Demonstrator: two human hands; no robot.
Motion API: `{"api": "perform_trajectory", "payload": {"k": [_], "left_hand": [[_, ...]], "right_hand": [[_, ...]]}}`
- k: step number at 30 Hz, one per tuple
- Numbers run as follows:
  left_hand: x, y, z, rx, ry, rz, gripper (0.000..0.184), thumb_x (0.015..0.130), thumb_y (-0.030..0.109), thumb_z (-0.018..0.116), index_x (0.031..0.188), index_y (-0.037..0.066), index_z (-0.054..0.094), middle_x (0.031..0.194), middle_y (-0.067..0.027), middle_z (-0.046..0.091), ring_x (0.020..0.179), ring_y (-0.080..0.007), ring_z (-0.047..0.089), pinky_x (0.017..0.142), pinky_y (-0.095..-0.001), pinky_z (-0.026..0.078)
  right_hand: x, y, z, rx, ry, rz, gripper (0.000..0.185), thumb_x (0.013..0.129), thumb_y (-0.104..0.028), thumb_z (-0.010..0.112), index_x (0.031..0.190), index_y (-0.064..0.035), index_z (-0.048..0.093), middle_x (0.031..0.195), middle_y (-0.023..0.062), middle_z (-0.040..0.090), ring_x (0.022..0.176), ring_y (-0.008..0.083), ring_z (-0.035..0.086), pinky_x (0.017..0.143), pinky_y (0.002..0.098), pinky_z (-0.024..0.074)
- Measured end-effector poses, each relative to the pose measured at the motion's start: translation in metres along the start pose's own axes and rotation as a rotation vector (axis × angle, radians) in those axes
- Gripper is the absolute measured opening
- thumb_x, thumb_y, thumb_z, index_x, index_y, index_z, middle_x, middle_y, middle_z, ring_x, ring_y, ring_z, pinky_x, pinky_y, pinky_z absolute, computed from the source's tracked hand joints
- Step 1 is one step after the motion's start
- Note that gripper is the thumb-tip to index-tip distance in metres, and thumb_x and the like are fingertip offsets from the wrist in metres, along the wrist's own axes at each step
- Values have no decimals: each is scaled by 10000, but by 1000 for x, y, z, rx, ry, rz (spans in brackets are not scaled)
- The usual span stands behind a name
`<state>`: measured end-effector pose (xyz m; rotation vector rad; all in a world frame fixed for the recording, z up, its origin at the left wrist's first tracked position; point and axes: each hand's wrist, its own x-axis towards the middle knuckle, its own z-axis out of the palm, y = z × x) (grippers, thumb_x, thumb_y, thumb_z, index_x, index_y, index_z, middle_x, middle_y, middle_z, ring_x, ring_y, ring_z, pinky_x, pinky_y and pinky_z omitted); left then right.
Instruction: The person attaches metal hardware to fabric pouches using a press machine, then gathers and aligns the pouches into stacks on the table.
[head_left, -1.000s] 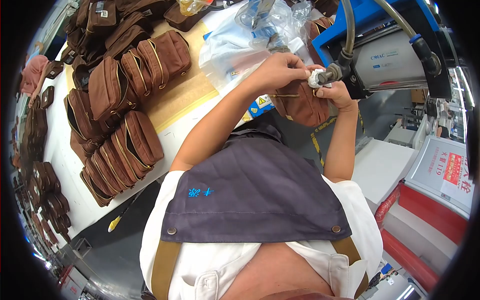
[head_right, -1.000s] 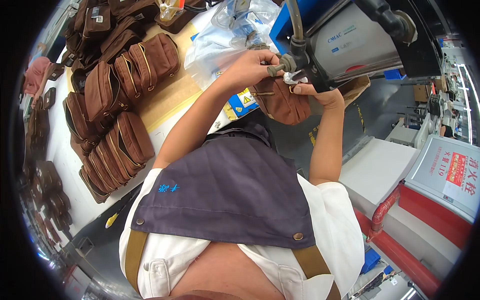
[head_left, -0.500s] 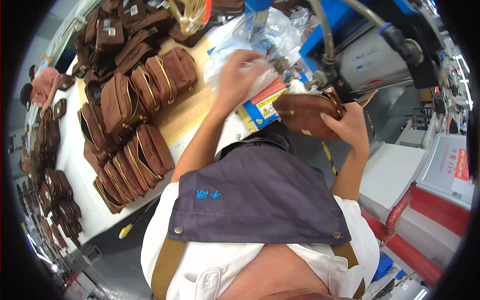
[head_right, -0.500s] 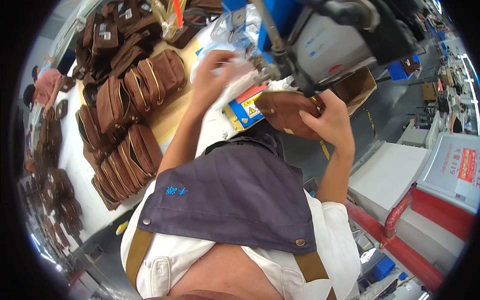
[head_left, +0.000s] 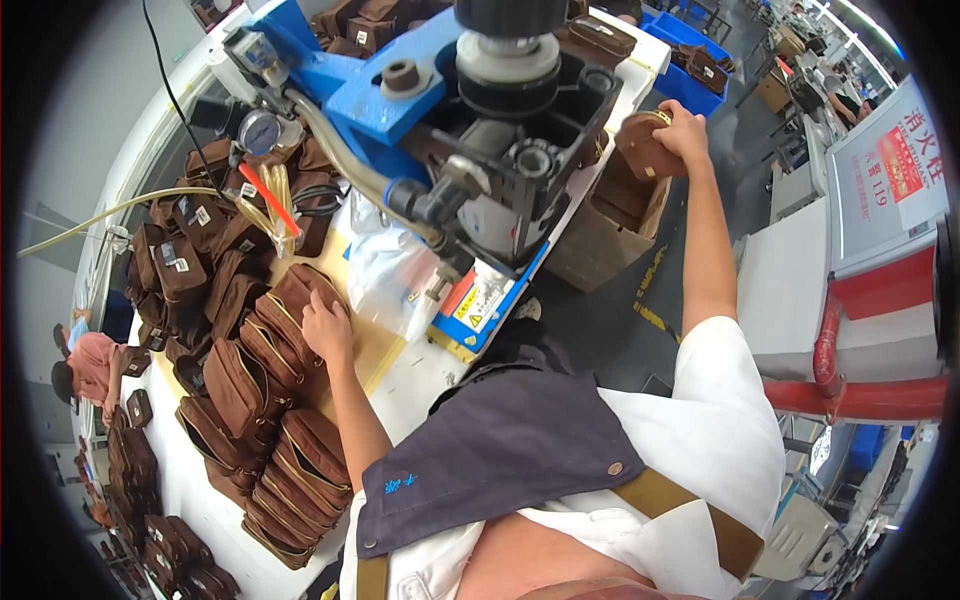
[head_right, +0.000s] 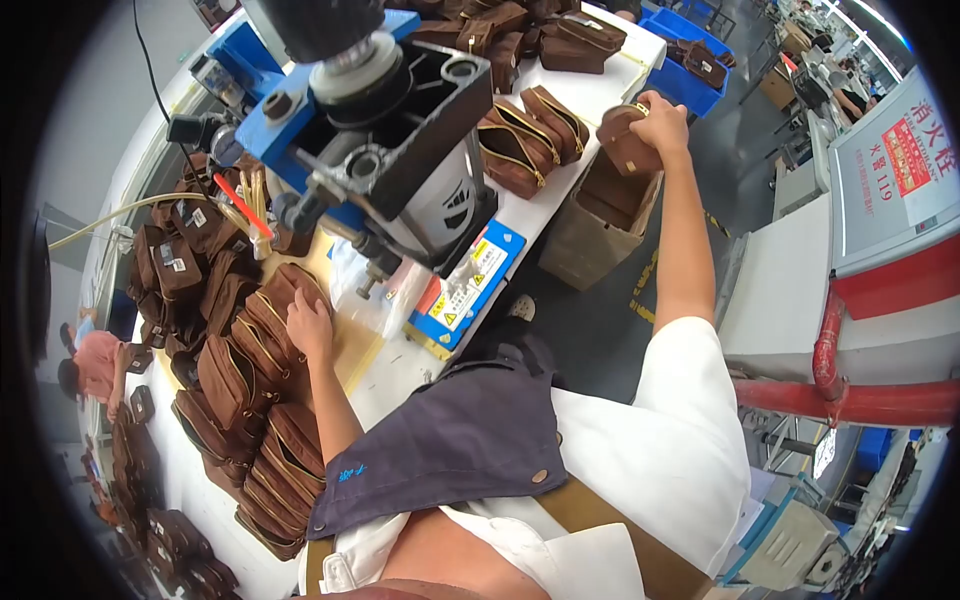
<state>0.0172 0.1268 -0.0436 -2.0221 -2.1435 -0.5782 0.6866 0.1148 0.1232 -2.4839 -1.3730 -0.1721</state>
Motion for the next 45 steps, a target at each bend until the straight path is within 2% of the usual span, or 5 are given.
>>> {"api": "perform_trajectory", "payload": {"k": [4,17,30,37,45], "left_hand": [[2,-4,4,42,2,-24,485,870,294,673,1277,41,599,1024,-167,638,948,-351,630,829,-459,493],[4,8,-3,104,-82,-130,711,764,371,756,1337,20,521,1069,-180,619,994,-366,623,861,-468,490],[8,-18,-54,-149,282,-458,446,833,113,516,1272,35,524,1018,-265,696,902,-459,665,816,-525,505],[-52,-48,-119,-838,362,-504,265,879,-10,564,1142,-10,597,1034,-87,667,962,-184,638,869,-280,482],[-134,-53,-119,-988,-139,-558,155,886,-33,545,1001,8,642,910,-6,635,840,-86,579,776,-219,461]], "right_hand": [[46,5,62,206,384,-77,569,683,-248,735,1224,-108,627,1197,127,688,1086,298,644,947,404,474],[43,19,173,738,-247,-51,822,734,-161,713,1486,-13,415,1508,173,444,1411,291,407,1154,356,343],[-109,-22,219,1126,202,48,245,858,-82,653,1097,-52,694,1091,74,677,921,246,685,842,350,530],[-211,-141,207,544,179,-930,228,886,-158,684,1094,-66,680,993,108,688,918,282,665,846,381,512],[-251,-295,184,780,-192,-1045,134,805,-173,722,910,-92,735,892,87,677,905,297,622,799,432,499]]}}
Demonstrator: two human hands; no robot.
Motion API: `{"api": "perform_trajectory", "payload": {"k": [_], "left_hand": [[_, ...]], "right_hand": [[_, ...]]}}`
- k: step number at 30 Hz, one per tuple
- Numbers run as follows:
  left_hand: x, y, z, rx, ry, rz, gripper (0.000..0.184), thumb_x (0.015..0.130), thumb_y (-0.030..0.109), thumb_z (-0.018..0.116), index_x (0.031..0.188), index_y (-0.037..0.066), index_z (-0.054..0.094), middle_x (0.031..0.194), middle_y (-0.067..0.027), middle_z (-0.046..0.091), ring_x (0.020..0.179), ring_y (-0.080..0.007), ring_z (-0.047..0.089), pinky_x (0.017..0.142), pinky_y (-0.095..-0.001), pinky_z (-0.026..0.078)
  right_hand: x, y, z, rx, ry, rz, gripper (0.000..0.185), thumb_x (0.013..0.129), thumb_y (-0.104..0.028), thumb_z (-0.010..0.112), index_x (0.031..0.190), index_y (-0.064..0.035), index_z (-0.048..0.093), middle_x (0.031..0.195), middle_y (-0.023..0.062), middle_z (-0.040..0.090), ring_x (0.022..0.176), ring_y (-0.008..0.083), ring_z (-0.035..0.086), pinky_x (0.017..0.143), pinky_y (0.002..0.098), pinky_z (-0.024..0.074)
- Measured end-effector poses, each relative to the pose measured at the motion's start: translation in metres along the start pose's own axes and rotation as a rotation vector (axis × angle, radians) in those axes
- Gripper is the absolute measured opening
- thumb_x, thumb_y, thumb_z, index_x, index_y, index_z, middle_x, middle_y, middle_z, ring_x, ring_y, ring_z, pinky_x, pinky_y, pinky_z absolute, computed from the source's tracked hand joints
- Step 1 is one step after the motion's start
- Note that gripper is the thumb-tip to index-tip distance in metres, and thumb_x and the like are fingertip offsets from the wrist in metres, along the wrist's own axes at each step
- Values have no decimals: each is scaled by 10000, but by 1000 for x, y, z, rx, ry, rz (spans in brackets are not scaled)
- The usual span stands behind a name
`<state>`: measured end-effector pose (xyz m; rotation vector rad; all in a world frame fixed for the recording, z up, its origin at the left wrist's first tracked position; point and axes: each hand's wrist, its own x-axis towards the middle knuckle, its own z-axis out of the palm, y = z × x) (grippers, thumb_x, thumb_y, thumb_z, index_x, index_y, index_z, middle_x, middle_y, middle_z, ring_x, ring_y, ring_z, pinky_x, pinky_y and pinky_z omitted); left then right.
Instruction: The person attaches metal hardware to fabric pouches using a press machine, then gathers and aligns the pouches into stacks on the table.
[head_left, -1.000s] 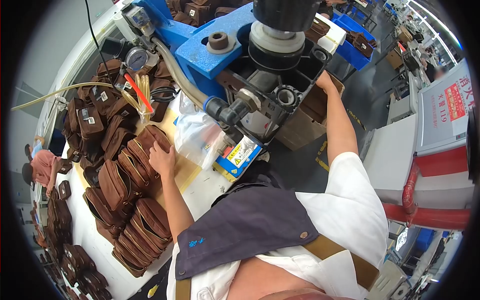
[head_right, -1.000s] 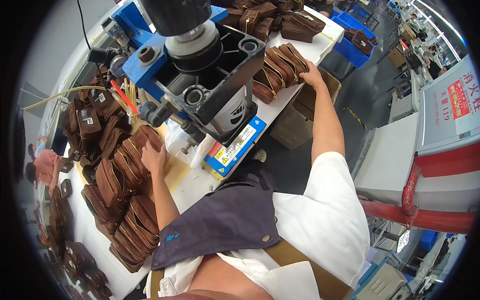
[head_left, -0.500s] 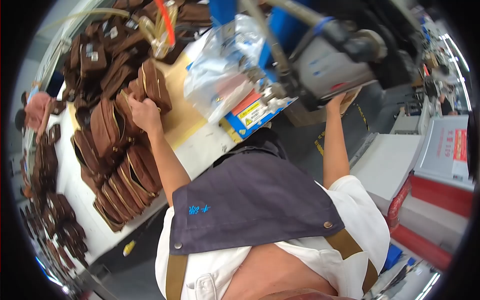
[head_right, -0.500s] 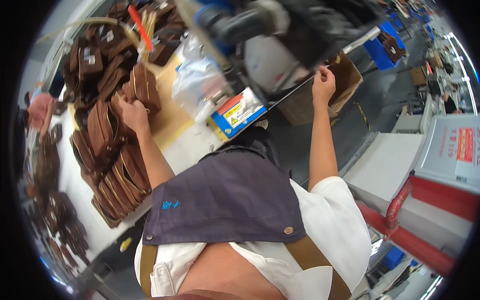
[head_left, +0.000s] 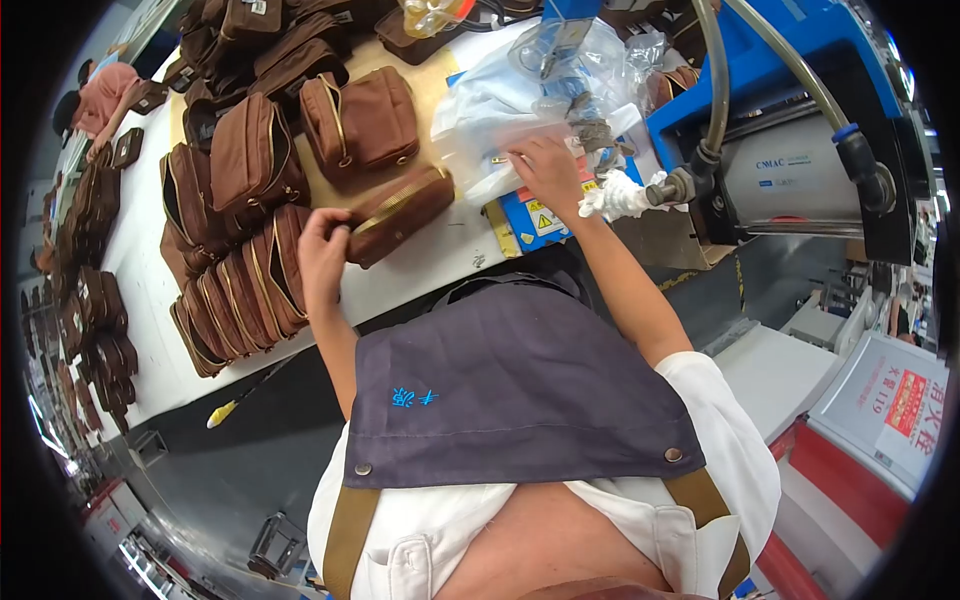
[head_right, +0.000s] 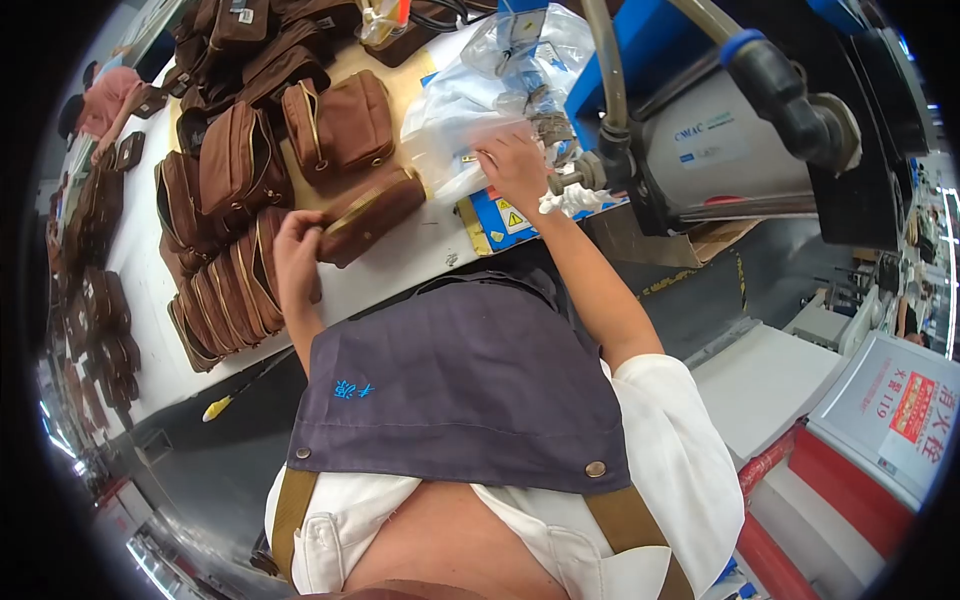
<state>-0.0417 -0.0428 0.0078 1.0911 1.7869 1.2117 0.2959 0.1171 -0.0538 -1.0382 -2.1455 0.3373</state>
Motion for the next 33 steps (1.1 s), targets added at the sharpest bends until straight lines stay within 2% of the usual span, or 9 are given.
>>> {"api": "perform_trajectory", "payload": {"k": [4,7,11,12,18,21,24,27,33], "left_hand": [[-8,-17,13,242,107,139,189,800,7,577,965,12,669,917,-93,648,812,-205,619,779,-304,491],[-12,-8,28,589,307,241,206,782,39,627,973,52,704,993,-116,585,977,-307,567,871,-395,471],[-15,12,50,798,475,336,244,798,65,662,1040,78,698,985,-110,608,955,-305,577,842,-429,468],[-17,14,52,794,399,328,224,808,77,658,1029,81,694,970,-109,618,939,-305,587,821,-435,464],[-36,49,72,675,39,314,232,799,181,750,981,50,693,719,-98,677,716,-303,658,677,-420,502],[-46,55,83,564,-180,413,353,724,204,785,1029,77,662,864,-114,686,860,-329,646,788,-457,475],[-51,46,86,609,-452,522,572,636,104,806,1175,71,619,1206,-143,594,1114,-338,567,943,-446,446],[-43,18,88,549,-629,467,629,625,104,814,1220,77,610,1318,-152,526,1244,-345,499,1045,-446,397],[-45,5,51,676,-555,435,812,625,132,839,1371,132,516,1446,-162,457,1396,-365,378,1129,-475,356]], "right_hand": [[14,2,19,-106,-228,63,81,803,-169,716,832,-93,720,889,99,672,893,316,606,817,443,493],[19,7,23,-126,-321,106,91,793,-182,717,804,-92,703,873,99,666,898,317,602,811,441,493],[21,7,20,-89,-286,3,116,810,-191,712,853,-87,684,855,101,660,866,316,611,789,419,501],[20,2,16,-61,-235,-42,120,822,-191,708,870,-84,679,853,103,661,848,315,618,777,407,506],[-18,-20,-14,885,-184,747,145,966,-151,614,990,-9,624,893,72,695,737,150,631,727,280,496],[-43,-11,-43,1011,-251,806,286,958,-139,656,1185,30,614,902,49,688,784,101,621,750,243,491],[-66,15,-67,1060,-207,896,328,959,-194,665,1219,-1,616,999,25,666,898,94,623,801,267,498],[-68,50,-103,986,-45,948,325,960,-179,665,1229,-2,619,994,32,675,886,98,626,798,265,504],[-7,53,-218,778,193,882,321,964,-149,665,1247,-3,624,985,46,693,861,105,633,792,260,517]]}}
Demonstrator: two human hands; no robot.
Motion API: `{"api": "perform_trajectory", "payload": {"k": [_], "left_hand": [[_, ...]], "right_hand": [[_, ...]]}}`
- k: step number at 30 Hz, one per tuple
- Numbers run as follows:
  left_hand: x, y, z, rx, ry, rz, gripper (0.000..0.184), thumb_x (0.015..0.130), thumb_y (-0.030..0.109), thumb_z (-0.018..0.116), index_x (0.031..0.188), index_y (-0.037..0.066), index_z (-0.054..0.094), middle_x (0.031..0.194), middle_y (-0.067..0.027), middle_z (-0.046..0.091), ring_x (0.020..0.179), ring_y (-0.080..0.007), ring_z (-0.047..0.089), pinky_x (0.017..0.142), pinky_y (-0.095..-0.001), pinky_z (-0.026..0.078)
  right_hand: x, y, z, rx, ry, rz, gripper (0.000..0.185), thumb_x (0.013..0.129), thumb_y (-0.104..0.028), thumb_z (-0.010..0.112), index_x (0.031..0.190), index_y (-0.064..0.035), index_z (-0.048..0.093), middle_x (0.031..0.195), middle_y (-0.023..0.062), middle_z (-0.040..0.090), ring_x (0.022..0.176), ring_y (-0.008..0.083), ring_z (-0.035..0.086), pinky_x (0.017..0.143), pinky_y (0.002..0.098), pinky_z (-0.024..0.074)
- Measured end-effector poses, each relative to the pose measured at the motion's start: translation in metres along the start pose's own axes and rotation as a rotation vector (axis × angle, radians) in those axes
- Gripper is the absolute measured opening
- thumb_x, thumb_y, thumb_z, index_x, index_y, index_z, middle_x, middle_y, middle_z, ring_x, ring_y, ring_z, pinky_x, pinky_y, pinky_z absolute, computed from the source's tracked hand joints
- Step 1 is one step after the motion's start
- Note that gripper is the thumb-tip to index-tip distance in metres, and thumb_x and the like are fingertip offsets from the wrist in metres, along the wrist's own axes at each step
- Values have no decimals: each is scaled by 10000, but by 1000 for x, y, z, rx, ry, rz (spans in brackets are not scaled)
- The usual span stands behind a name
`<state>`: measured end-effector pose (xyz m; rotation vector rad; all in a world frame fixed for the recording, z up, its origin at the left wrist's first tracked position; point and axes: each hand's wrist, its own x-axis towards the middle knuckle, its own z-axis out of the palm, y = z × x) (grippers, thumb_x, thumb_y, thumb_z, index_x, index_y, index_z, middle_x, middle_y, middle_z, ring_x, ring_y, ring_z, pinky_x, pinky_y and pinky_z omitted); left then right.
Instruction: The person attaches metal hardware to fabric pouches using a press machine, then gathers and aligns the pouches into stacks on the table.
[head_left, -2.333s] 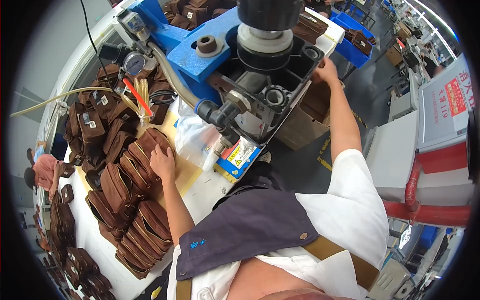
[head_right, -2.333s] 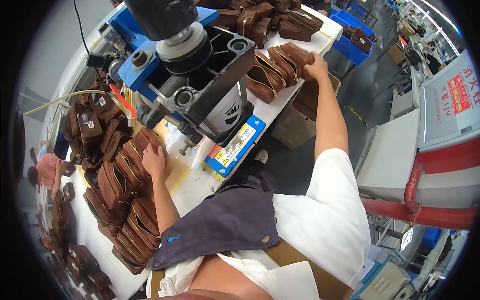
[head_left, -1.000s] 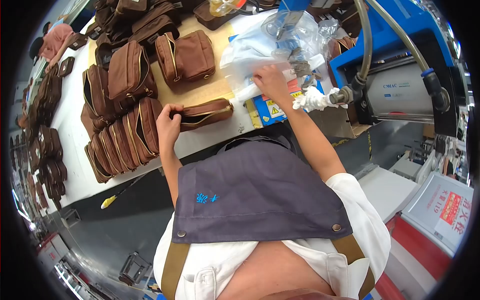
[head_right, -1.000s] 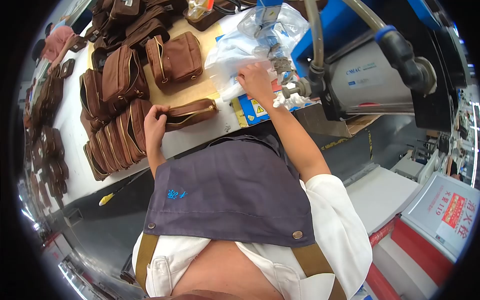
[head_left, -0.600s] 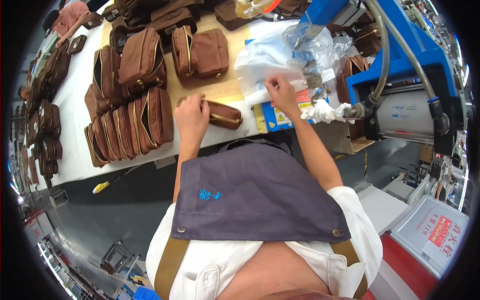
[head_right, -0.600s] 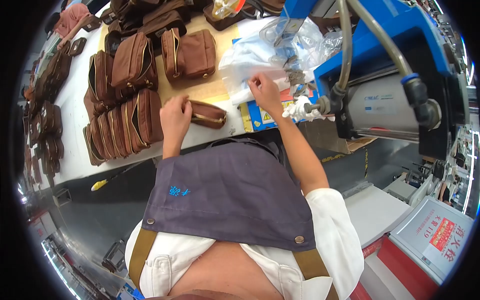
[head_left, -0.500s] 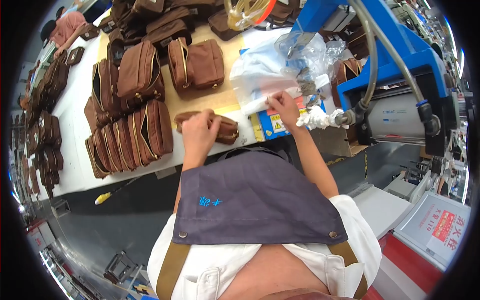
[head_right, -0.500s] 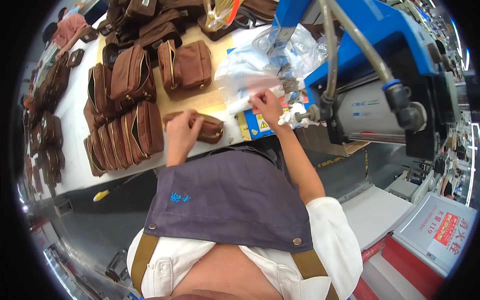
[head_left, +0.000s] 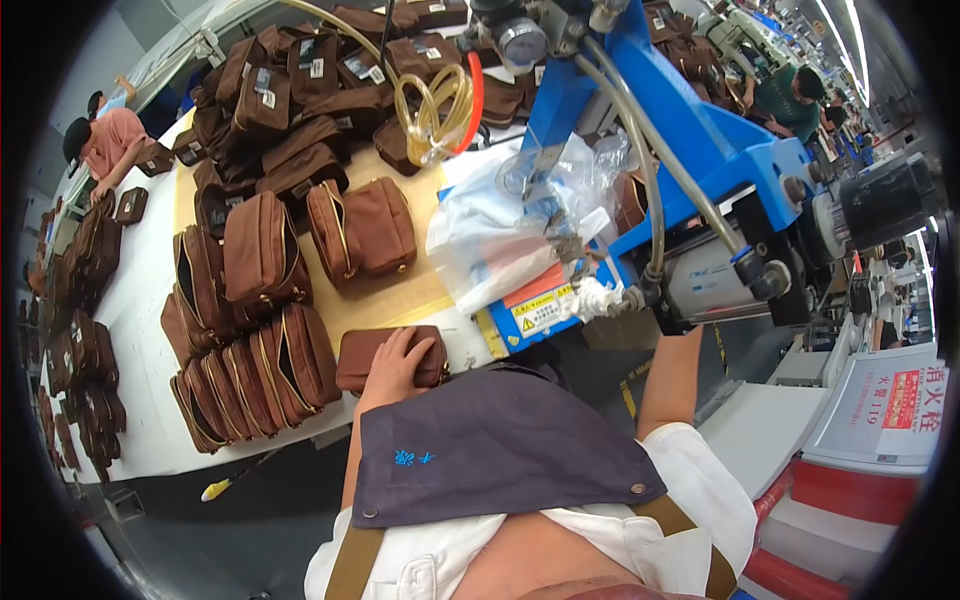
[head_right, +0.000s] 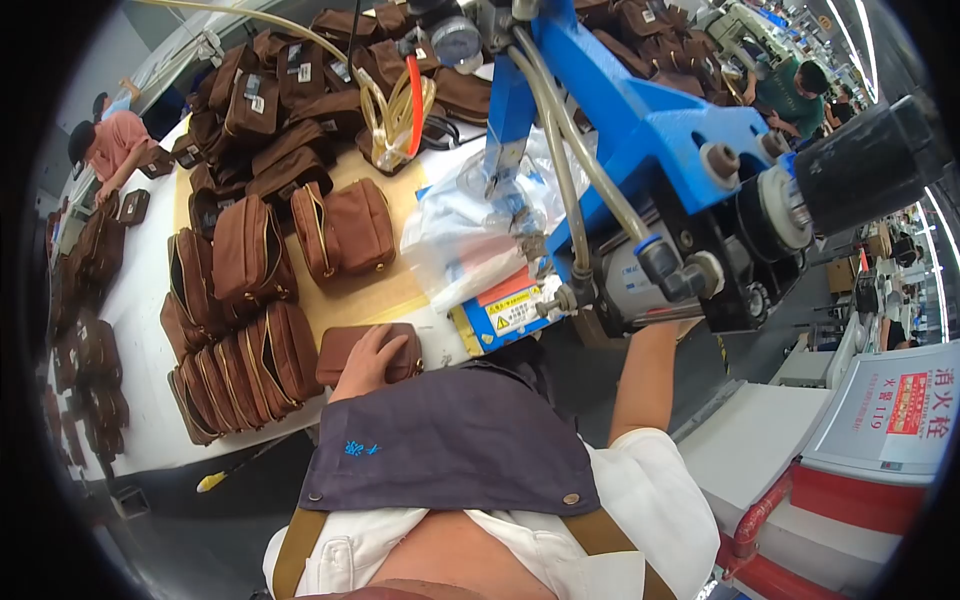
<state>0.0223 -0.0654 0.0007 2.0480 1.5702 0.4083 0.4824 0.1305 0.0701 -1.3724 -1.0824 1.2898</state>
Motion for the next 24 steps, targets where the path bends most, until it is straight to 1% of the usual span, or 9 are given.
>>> {"api": "perform_trajectory", "payload": {"k": [5,6,8,9,12,14,16,19,24], "left_hand": [[-8,-23,-2,37,-25,-60,778,640,93,816,1351,76,501,1431,-177,480,1354,-379,432,1127,-451,376],[-5,-16,-14,-14,-15,-65,628,670,53,749,1264,51,547,1295,-165,559,1227,-371,527,1055,-459,426],[4,-19,-21,23,-62,-154,442,703,40,692,1135,60,601,1198,-145,584,1137,-339,563,984,-456,452],[7,-21,-24,42,-89,-200,354,720,34,664,1070,65,627,1150,-135,596,1091,-323,581,949,-454,465],[27,-17,-30,226,357,15,144,770,36,602,896,83,650,1006,-91,582,972,-280,577,829,-424,464],[43,1,-41,351,400,-108,105,775,43,598,852,91,651,942,-78,560,925,-269,560,789,-402,449],[54,-5,-37,403,487,-130,112,778,60,603,866,99,661,854,-60,506,866,-263,529,737,-386,423],[63,-18,-30,388,523,-163,149,778,66,636,921,96,667,869,-68,527,871,-271,542,742,-393,434],[63,-19,-33,92,554,-191,208,810,133,723,1004,88,663,848,-87,613,844,-289,589,753,-405,453]], "right_hand": [[31,-137,7,-174,117,-297,321,966,-123,665,1262,-4,629,977,59,708,840,112,638,788,257,528],[37,-162,14,-213,137,-356,321,967,-118,665,1265,-5,630,975,61,711,836,113,639,787,256,531],[48,-212,37,-264,139,-463,322,968,-108,665,1271,-5,631,972,66,717,828,115,641,785,255,535],[54,-221,55,-249,169,-771,262,970,-104,669,1212,-7,680,983,69,720,826,103,645,783,233,527],[54,-263,100,-209,74,-1019,220,929,-139,721,1119,-31,747,935,31,735,846,69,640,759,219,508],[57,-284,125,-329,54,-1178,218,925,-130,721,1123,-44,750,938,23,739,846,63,645,763,218,512],[62,-293,144,-400,52,-1122,212,921,-127,723,1118,-58,754,935,18,743,849,60,652,770,211,512],[65,-303,162,-515,55,-1076,187,930,-120,708,1098,-56,760,939,22,748,858,65,664,785,208,517],[62,-313,160,-649,-34,-1120,166,955,-96,664,1077,-32,757,992,38,737,918,93,660,828,233,519]]}}
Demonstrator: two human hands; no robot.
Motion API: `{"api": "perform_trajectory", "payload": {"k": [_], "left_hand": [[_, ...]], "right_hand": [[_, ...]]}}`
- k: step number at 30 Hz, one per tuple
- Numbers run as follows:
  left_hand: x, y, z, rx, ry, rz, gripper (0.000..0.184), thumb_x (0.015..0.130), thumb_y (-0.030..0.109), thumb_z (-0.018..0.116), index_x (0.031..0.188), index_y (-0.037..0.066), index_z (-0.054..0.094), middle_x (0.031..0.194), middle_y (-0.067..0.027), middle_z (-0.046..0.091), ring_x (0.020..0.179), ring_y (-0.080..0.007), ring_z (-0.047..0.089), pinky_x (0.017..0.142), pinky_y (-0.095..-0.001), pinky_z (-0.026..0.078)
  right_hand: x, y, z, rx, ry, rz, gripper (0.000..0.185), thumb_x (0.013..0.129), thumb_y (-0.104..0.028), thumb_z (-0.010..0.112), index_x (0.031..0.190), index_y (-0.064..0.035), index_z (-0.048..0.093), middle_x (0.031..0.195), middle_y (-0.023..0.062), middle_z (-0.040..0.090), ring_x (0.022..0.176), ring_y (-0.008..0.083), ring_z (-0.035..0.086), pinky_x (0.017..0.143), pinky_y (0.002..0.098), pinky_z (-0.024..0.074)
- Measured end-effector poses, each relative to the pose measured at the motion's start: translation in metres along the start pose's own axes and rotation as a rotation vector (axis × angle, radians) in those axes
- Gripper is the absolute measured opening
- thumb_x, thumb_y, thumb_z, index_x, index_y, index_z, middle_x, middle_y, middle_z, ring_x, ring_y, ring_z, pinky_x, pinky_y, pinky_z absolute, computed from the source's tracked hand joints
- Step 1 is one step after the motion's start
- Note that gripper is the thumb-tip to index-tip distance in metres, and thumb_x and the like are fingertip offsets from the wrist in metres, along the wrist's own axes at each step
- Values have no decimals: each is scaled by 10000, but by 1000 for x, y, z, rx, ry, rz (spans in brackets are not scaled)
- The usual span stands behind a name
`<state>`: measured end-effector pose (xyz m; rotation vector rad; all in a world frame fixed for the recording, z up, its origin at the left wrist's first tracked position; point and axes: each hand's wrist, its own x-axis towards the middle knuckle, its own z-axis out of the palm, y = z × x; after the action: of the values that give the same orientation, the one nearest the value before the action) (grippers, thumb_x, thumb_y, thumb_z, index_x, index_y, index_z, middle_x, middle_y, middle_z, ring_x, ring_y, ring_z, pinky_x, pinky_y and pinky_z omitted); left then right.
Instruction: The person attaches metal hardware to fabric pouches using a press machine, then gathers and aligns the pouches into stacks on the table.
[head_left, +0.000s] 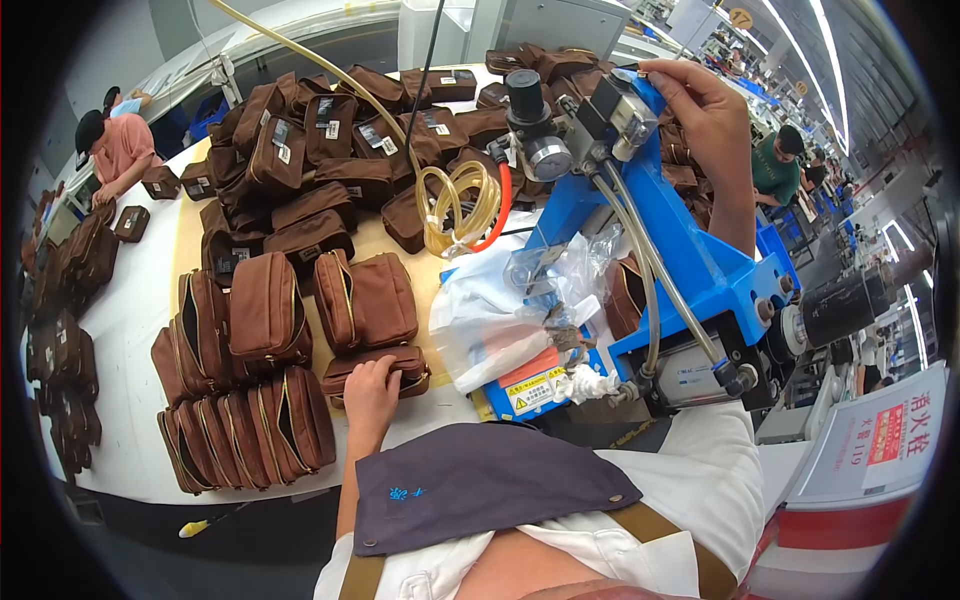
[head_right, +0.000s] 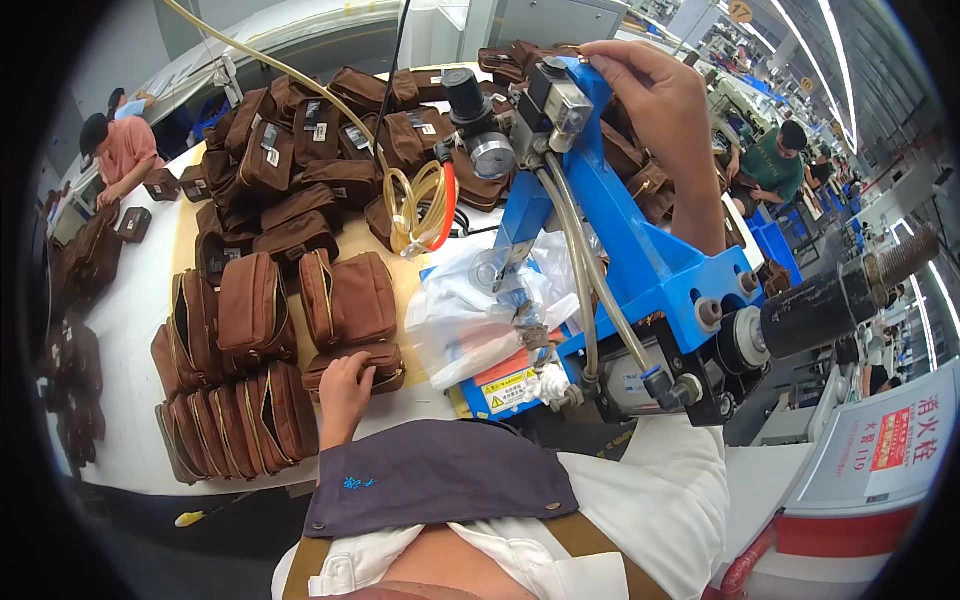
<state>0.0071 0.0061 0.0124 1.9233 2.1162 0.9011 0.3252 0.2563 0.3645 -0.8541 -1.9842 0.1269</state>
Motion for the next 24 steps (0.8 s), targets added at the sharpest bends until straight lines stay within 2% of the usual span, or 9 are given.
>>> {"api": "perform_trajectory", "payload": {"k": [7,10,13,16,19,20,23,24], "left_hand": [[-4,9,2,-124,-101,-18,236,814,198,766,972,82,634,837,-82,652,836,-295,604,763,-413,445],[-4,12,1,-111,-120,38,260,791,222,788,941,83,628,845,-70,657,863,-289,601,788,-412,429],[-4,13,0,-121,-126,86,278,777,242,795,961,95,647,854,-60,663,893,-273,597,823,-408,410],[-5,13,2,-72,-147,137,299,765,252,798,999,117,670,871,-49,670,906,-256,595,841,-401,400],[-8,11,9,-70,-168,174,327,758,256,796,1046,146,686,895,-33,682,911,-245,601,849,-391,397],[-8,11,12,-67,-167,207,338,758,255,795,1059,150,685,903,-28,685,915,-241,602,848,-390,397],[-11,10,21,-24,-192,256,408,762,255,785,1144,173,668,935,-10,693,936,-227,610,836,-388,399],[-13,9,25,23,-229,250,433,768,254,777,1175,180,652,950,-12,691,940,-224,612,828,-389,399]], "right_hand": [[1,6,-9,20,-94,-118,168,944,-97,659,1059,-30,762,1013,48,737,926,114,671,856,256,518],[-3,10,-6,108,-72,-60,208,960,-85,637,1135,-32,735,1004,50,734,940,120,671,885,256,522],[-6,18,-7,230,-63,-38,280,972,-58,597,1237,-34,682,1061,55,720,995,129,663,920,265,527],[-7,18,-15,279,-165,-9,347,953,-12,571,1294,-24,639,1135,69,700,1058,139,649,946,279,527],[-10,13,-14,185,-281,-130,387,921,12,583,1300,-42,641,1183,68,683,1095,139,633,932,280,533],[-12,9,-12,121,-256,-112,398,905,7,623,1297,-59,645,1175,62,687,1062,145,649,937,292,548],[-21,11,-12,-32,-67,-83,317,942,3,613,1248,-51,678,1193,43,652,1012,144,647,913,279,542],[-30,-4,-4,-114,67,-36,272,952,-24,629,1210,-69,703,1091,38,690,963,161,673,887,269,546]]}}
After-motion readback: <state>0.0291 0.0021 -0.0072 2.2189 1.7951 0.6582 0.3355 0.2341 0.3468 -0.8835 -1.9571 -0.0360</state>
